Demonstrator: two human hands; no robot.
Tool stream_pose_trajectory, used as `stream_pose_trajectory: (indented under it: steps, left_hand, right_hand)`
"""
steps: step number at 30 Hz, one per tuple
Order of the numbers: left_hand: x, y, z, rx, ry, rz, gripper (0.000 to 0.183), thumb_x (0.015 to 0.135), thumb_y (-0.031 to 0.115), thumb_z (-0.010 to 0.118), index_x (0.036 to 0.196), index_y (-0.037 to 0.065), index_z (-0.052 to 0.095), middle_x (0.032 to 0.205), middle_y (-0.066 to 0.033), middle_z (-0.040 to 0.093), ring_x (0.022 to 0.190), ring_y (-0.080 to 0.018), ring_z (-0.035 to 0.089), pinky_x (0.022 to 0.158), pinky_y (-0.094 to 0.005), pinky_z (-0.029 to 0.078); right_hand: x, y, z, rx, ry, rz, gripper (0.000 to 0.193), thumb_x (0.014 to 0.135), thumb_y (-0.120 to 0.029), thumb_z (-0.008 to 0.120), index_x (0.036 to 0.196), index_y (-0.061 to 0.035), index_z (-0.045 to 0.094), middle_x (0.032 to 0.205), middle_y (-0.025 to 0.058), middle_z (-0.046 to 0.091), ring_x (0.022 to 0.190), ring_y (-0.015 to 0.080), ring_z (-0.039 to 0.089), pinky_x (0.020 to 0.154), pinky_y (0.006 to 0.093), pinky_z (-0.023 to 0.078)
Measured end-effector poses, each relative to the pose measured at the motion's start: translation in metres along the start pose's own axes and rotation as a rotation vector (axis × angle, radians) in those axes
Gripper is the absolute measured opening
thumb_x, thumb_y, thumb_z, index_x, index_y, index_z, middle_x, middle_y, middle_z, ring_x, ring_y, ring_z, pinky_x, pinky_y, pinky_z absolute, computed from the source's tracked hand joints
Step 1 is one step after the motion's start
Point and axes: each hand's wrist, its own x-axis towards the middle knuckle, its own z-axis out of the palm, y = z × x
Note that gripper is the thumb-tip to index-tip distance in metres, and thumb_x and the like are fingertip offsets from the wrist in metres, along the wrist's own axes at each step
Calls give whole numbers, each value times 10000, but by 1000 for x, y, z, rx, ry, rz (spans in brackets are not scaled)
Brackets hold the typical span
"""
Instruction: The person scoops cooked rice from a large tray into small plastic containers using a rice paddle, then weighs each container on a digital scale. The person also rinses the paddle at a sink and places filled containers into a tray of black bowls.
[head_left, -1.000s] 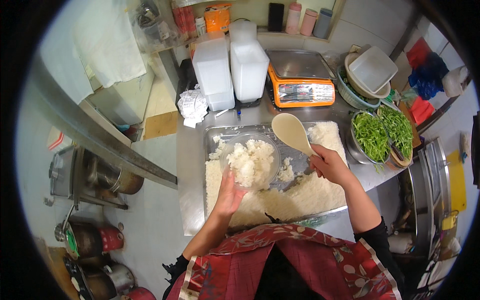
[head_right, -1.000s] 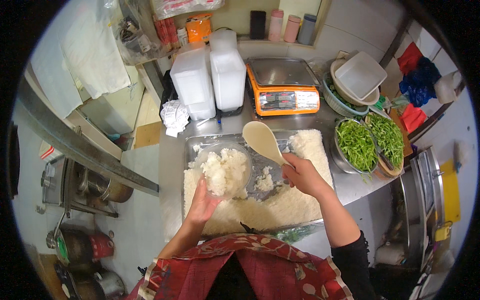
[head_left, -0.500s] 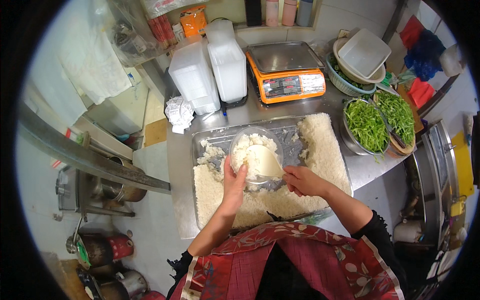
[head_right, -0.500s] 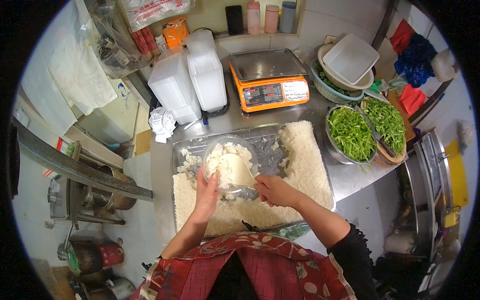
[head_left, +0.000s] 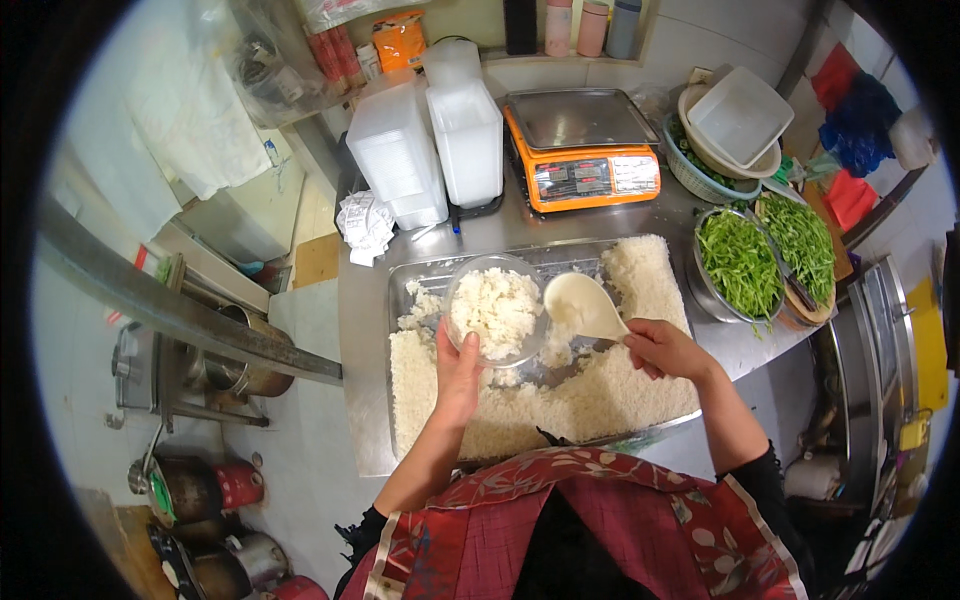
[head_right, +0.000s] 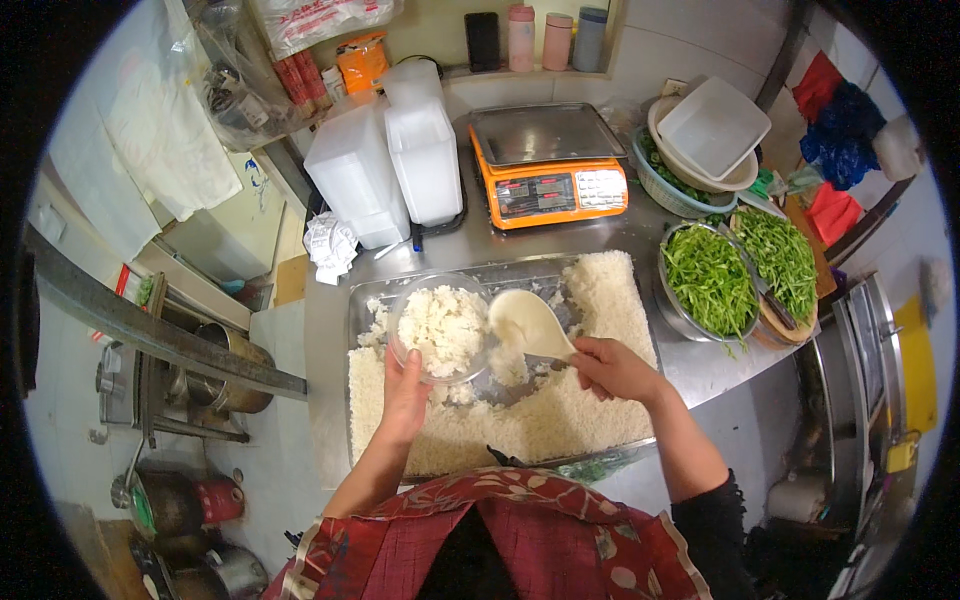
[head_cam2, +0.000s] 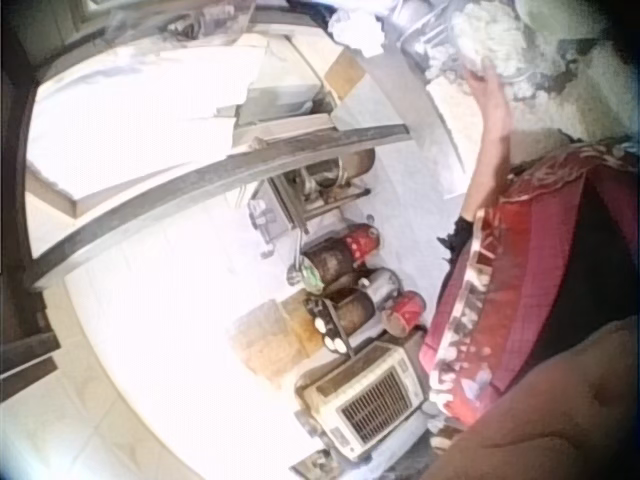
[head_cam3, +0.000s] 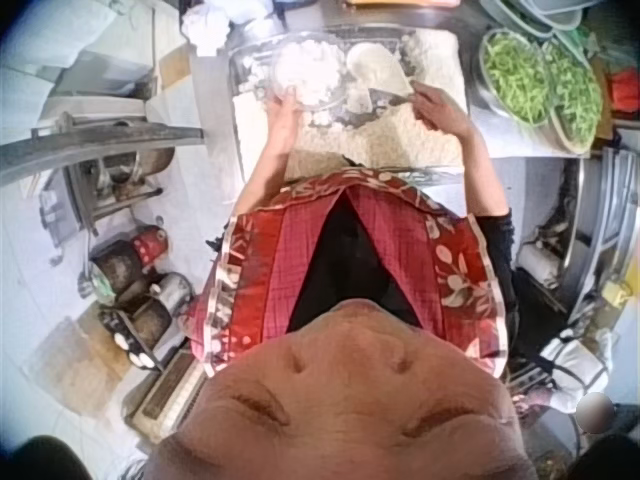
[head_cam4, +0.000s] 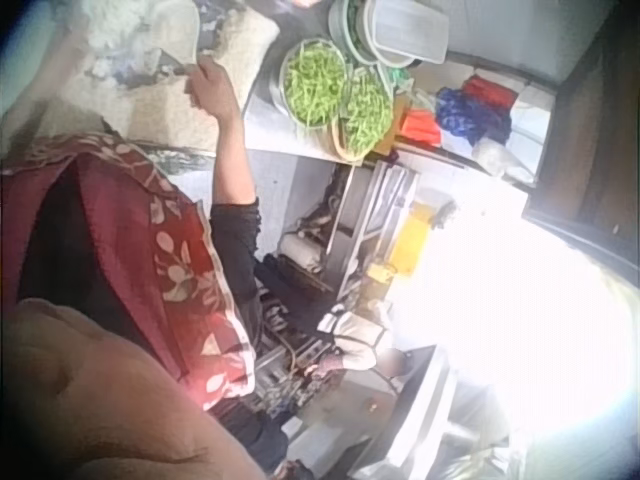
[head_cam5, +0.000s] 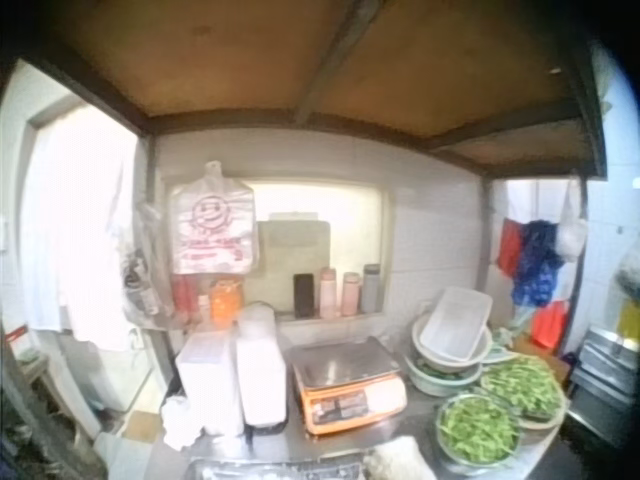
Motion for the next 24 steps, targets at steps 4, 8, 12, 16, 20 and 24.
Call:
stream_pose_trajectory:
  steps: [4, 8, 12, 16, 20, 24]
  left_hand:
    - [6, 0, -1, -24, 17, 35, 624, 876, 217, 577, 1367, 113, 207, 1321, -99, 366, 1184, -214, 416, 952, -372, 411]
    - [7, 0, 4, 14, 36, 10, 654, 874, 214, 581, 1382, 111, 183, 1327, -106, 358, 1195, -220, 402, 955, -368, 403]
    - [6, -2, -1, 72, 53, -2, 696, 870, 227, 590, 1399, 113, 154, 1340, -115, 342, 1205, -232, 388, 954, -376, 399]
    - [5, -8, -9, 105, 73, -41, 715, 865, 261, 598, 1403, 118, 151, 1358, -116, 326, 1213, -239, 383, 955, -390, 396]
    - [10, -10, -9, 45, 60, -82, 658, 878, 320, 566, 1384, 126, 194, 1362, -103, 338, 1220, -246, 390, 955, -426, 401]
    - [38, 1, -2, -142, -60, -210, 571, 909, 406, 472, 1359, 143, 240, 1375, -94, 339, 1242, -266, 381, 944, -491, 412]
  right_hand:
    - [3, -2, -2, -750, 453, -455, 254, 865, -164, 507, 1104, -99, 562, 764, 123, 597, 577, 220, 581, 512, 321, 462]
    - [14, -42, 23, -1104, 584, -531, 337, 805, -134, 552, 1141, -137, 554, 801, 113, 585, 676, 265, 591, 582, 362, 481]
    - [21, -50, 17, -1378, 483, -469, 385, 764, -93, 551, 1147, -138, 555, 811, 89, 566, 765, 269, 580, 627, 363, 483]
    - [5, -63, -2, -1507, 379, -332, 380, 765, -73, 535, 1136, -150, 563, 819, 85, 568, 827, 262, 571, 653, 363, 477]
    - [-15, -43, -25, -1440, 340, -212, 306, 791, -130, 545, 1090, -169, 595, 822, 97, 587, 798, 277, 587, 646, 376, 477]
    - [-32, -14, -39, -1166, 381, -156, 250, 832, -220, 524, 1064, -167, 600, 795, 129, 612, 747, 317, 606, 654, 407, 484]
